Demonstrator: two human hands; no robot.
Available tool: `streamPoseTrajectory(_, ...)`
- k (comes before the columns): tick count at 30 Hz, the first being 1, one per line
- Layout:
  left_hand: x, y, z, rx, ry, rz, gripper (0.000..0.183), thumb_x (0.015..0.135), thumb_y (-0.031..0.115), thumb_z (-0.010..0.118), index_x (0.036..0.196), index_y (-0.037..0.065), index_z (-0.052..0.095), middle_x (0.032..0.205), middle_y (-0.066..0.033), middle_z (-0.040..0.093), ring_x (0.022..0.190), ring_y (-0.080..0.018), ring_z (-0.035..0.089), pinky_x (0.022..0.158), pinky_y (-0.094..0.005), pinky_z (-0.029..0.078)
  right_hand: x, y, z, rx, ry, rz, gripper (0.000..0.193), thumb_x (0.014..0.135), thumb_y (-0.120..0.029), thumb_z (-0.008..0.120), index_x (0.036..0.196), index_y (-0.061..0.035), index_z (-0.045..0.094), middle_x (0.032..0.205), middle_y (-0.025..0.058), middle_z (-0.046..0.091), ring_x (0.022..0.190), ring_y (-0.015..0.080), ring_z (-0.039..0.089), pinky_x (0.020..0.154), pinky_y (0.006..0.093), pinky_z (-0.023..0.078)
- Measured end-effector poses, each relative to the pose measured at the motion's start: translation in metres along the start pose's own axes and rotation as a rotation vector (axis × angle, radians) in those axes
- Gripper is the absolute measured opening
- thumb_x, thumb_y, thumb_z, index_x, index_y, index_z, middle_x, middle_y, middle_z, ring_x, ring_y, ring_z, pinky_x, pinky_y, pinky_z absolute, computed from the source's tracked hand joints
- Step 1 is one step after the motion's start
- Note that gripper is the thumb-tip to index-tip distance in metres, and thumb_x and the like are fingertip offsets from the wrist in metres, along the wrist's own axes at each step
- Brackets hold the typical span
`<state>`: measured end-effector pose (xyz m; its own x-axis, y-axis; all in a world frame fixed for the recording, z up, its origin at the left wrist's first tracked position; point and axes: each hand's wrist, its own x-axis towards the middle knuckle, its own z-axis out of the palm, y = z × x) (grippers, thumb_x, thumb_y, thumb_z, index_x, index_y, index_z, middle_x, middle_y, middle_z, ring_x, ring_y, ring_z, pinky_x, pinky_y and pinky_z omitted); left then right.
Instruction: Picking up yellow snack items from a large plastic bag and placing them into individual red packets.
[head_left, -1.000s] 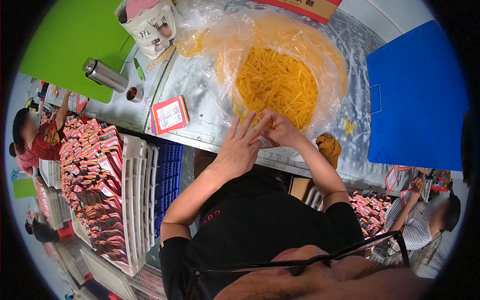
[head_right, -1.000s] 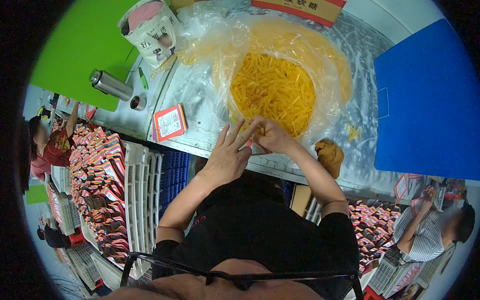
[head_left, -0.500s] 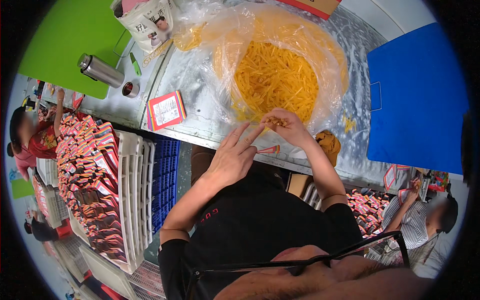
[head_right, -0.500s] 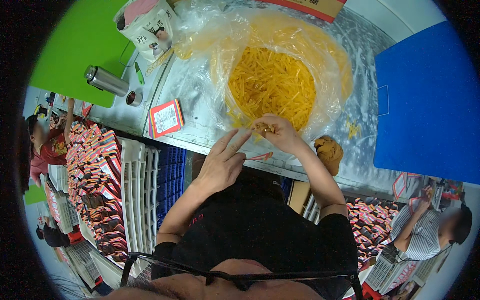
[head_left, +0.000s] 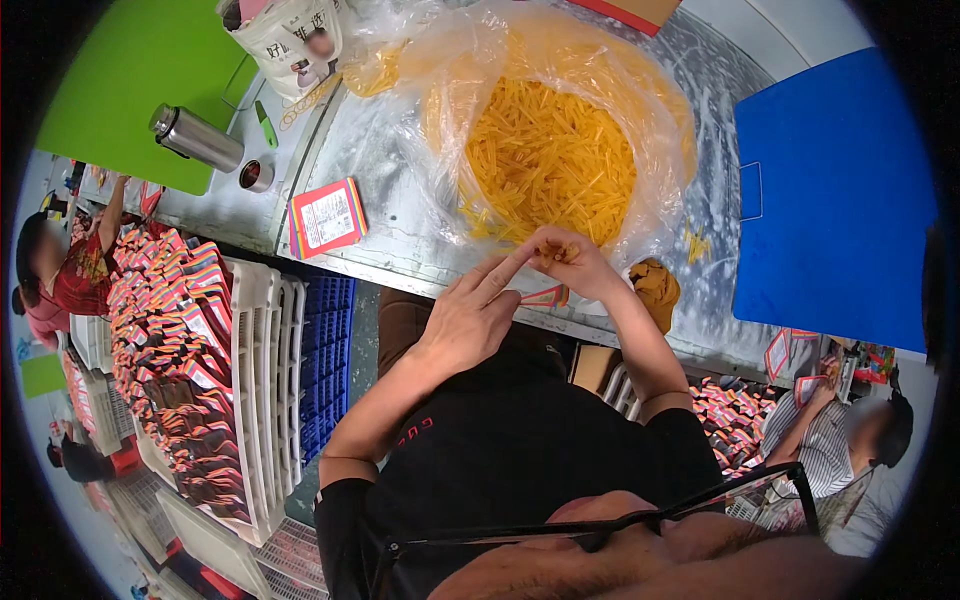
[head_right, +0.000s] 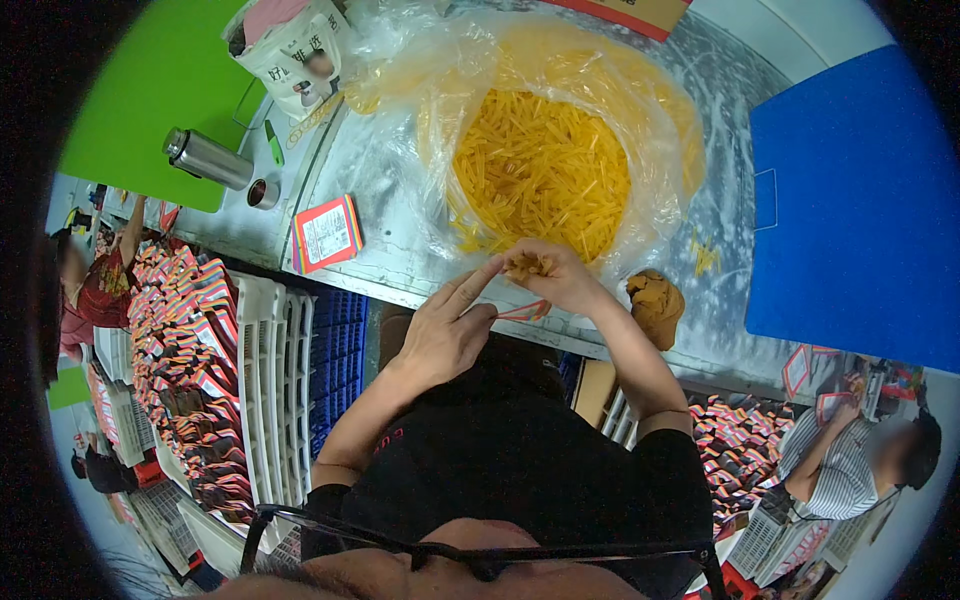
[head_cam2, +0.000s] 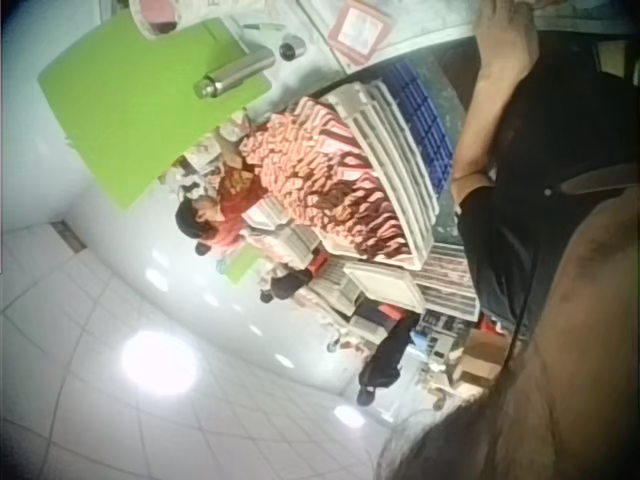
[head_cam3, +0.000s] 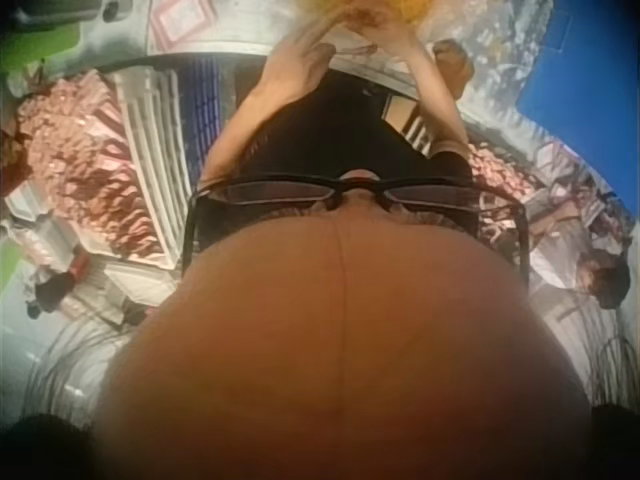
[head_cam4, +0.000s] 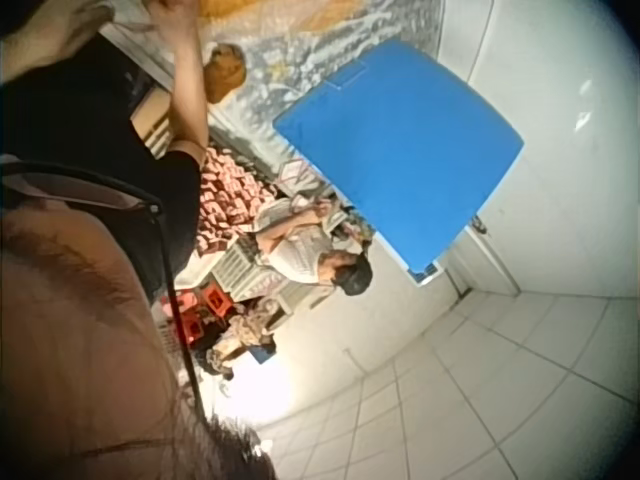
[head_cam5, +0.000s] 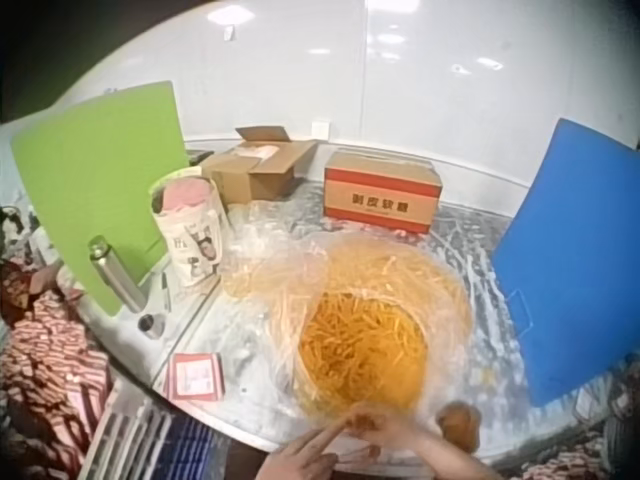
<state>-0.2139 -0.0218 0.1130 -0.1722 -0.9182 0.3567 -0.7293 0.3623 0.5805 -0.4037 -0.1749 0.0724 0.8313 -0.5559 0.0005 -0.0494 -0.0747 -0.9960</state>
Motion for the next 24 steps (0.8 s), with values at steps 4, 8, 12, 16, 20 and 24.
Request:
streamPoseTrajectory(4,-0.002,-0.001,0.007,-0.055,-0.026,-0.015,0.016,0.081,0.002,0.073,0.096,0.0,0.071,0.16,-0.0181,0.044,0.129,-0.0371,0.058,0.102,-0.0436,0.052,0.0,0.004,0.003,0.211,-0.042,0.11,0.015,0.103,-0.014,0.066,0.115,-0.0069,0.063,0.091,-0.0037,0.058,0.077,0.0062,0.052,0.067,0.0229,0.043)
streamPoseTrajectory(8,-0.006,-0.003,0.011,-0.046,0.007,-0.011,0.017,0.081,0.003,0.073,0.097,0.0,0.072,0.159,-0.0182,0.044,0.129,-0.0376,0.057,0.102,-0.0443,0.052,0.0,0.006,0.003,0.33,-0.048,0.162,0.014,0.105,-0.017,0.064,0.115,-0.009,0.06,0.088,-0.0047,0.055,0.072,0.0049,0.046,0.063,0.0218,0.039)
streamPoseTrajectory(12,-0.01,-0.002,0.011,-0.035,0.102,0.043,0.019,0.08,0.003,0.074,0.098,0.0,0.072,0.157,-0.0173,0.047,0.126,-0.0367,0.06,0.099,-0.043,0.054,-0.001,-0.003,0.001,0.195,0.0,0.171,0.013,0.102,-0.009,0.062,0.115,-0.0078,0.061,0.095,-0.0024,0.06,0.082,0.0086,0.054,0.072,0.0243,0.045)
streamPoseTrajectory(16,-0.008,0.001,0.013,-0.035,0.01,0.1,0.015,0.081,0.004,0.073,0.095,0.0,0.069,0.156,-0.0139,0.049,0.118,-0.0325,0.064,0.092,-0.0409,0.057,0.002,-0.004,0.002,-0.056,0.045,-0.129,0.02,0.092,0.001,0.065,0.111,-0.006,0.064,0.1,0.0032,0.063,0.095,0.0164,0.06,0.085,0.0301,0.047)
streamPoseTrajectory(20,-0.005,0.003,0.018,-0.044,-0.049,0.084,0.013,0.083,0.005,0.072,0.094,0.001,0.067,0.158,-0.0122,0.048,0.11,-0.0303,0.065,0.087,-0.0404,0.057,0.002,-0.01,0.002,-0.179,0.005,-0.208,0.03,0.083,0.009,0.067,0.108,-0.0062,0.069,0.105,0.007,0.064,0.102,0.0216,0.062,0.09,0.0322,0.047)
streamPoseTrajectory(24,-0.005,0.001,0.021,-0.028,-0.058,0.075,0.013,0.083,0.007,0.072,0.094,0.002,0.068,0.159,-0.0135,0.046,0.105,-0.0305,0.066,0.085,-0.0402,0.057,0.001,-0.014,0.003,-0.193,0.008,-0.225,0.028,0.084,0.01,0.068,0.107,-0.0051,0.073,0.103,0.006,0.063,0.098,0.0198,0.062,0.086,0.0306,0.048)
